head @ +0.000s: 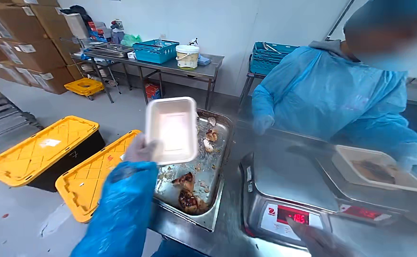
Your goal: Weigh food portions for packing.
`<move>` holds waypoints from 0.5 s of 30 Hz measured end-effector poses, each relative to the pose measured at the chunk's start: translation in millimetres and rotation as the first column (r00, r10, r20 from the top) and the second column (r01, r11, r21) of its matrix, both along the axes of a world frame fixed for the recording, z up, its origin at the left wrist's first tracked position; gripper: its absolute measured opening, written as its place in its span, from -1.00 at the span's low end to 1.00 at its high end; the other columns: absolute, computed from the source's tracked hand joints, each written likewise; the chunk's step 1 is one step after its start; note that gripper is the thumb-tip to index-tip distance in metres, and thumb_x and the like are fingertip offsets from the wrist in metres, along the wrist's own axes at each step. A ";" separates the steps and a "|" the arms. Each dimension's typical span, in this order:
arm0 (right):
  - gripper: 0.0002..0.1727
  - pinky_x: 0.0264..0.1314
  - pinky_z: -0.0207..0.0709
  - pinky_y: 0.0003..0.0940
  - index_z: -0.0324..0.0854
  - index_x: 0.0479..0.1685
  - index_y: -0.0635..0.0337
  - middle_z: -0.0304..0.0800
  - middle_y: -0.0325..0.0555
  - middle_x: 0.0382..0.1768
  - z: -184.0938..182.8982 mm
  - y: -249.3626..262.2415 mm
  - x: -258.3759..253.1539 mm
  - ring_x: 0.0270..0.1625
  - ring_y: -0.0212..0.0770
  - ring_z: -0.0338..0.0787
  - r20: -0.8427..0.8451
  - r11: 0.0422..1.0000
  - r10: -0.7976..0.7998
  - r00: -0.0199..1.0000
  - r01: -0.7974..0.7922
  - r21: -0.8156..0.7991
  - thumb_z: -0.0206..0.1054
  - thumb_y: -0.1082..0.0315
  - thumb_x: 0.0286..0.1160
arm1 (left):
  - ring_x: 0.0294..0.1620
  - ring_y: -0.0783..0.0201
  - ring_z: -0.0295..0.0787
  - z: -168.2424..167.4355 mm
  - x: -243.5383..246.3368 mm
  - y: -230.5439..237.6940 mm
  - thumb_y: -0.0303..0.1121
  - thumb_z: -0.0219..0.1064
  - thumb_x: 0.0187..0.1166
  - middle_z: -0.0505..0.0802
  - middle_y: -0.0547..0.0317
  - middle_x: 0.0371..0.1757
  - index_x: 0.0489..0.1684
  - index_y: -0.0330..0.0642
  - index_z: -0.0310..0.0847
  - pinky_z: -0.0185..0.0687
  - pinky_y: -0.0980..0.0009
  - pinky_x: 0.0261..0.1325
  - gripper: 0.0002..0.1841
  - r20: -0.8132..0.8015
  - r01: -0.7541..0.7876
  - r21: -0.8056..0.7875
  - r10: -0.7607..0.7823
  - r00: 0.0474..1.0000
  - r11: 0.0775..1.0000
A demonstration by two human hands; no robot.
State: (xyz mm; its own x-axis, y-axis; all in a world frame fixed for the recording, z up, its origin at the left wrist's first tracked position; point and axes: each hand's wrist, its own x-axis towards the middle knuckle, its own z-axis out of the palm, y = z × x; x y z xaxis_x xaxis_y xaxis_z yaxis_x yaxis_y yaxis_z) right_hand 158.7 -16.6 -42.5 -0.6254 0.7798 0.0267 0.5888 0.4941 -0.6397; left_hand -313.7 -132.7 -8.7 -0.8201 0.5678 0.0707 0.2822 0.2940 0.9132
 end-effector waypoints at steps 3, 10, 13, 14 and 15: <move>-0.64 0.08 0.76 0.04 0.77 0.24 0.36 0.91 0.24 -0.09 35.3 14.1 -132.0 -0.11 0.06 0.91 0.036 0.988 0.139 0.990 -0.141 0.065 0.19 0.38 0.68 | -0.17 0.16 0.75 -2.6 -63.7 -60.7 -0.47 0.37 0.62 0.79 -0.11 -0.12 0.11 -0.35 0.60 0.70 0.09 0.00 -0.78 0.013 -0.224 0.049 0.223 0.975 0.973; -0.40 0.76 0.21 0.15 0.39 0.69 0.23 0.50 0.24 0.61 -2.5 144.5 -454.5 0.69 0.17 0.46 0.560 0.989 0.140 0.816 -0.142 -0.040 0.26 0.18 0.72 | -0.40 0.55 0.65 -48.7 -148.0 -134.2 -0.62 0.32 0.48 0.68 0.21 -0.32 0.06 -0.37 0.45 0.64 0.57 -0.31 -0.75 0.237 -0.354 0.159 0.313 0.920 0.922; -0.47 0.36 0.58 0.08 0.75 0.10 0.43 0.84 0.38 0.03 -116.2 215.3 -507.2 0.17 0.24 0.81 0.187 0.878 0.043 0.981 -0.127 0.461 0.26 0.03 0.66 | -0.41 0.54 0.77 -63.0 -159.9 -144.4 -0.56 0.34 0.48 0.78 0.26 -0.32 0.08 -0.34 0.47 0.75 0.57 -0.33 -0.74 0.260 -0.313 0.250 0.248 0.933 0.916; -0.46 0.53 0.48 0.08 0.68 0.27 0.42 0.77 0.37 0.22 -112.0 207.2 -517.3 0.36 0.24 0.73 0.252 0.936 -0.009 0.968 -0.080 0.342 0.20 0.05 0.75 | -0.39 0.52 0.78 -65.5 -164.5 -147.3 -0.53 0.32 0.50 0.79 0.24 -0.30 0.07 -0.35 0.49 0.76 0.55 -0.30 -0.75 0.247 -0.282 0.255 0.220 0.944 0.925; -0.48 0.63 0.39 0.09 0.63 0.38 0.39 0.71 0.35 0.36 -90.1 181.3 -522.7 0.49 0.22 0.65 0.318 0.968 -0.065 0.946 -0.017 0.250 0.17 0.09 0.77 | -0.37 0.52 0.77 -68.0 -168.5 -149.5 -0.51 0.30 0.51 0.79 0.23 -0.29 0.00 -0.37 0.51 0.74 0.55 -0.28 -0.80 0.224 -0.246 0.256 0.190 0.956 0.935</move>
State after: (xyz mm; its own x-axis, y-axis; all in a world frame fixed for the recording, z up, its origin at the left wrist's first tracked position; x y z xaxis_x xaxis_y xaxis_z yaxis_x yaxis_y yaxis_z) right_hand -364.0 164.7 -132.6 -0.6137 0.7893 0.0206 0.7557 0.5947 -0.2743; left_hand -482.2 -282.1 -76.7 -0.9349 0.3539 0.0283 0.0508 0.0545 0.9972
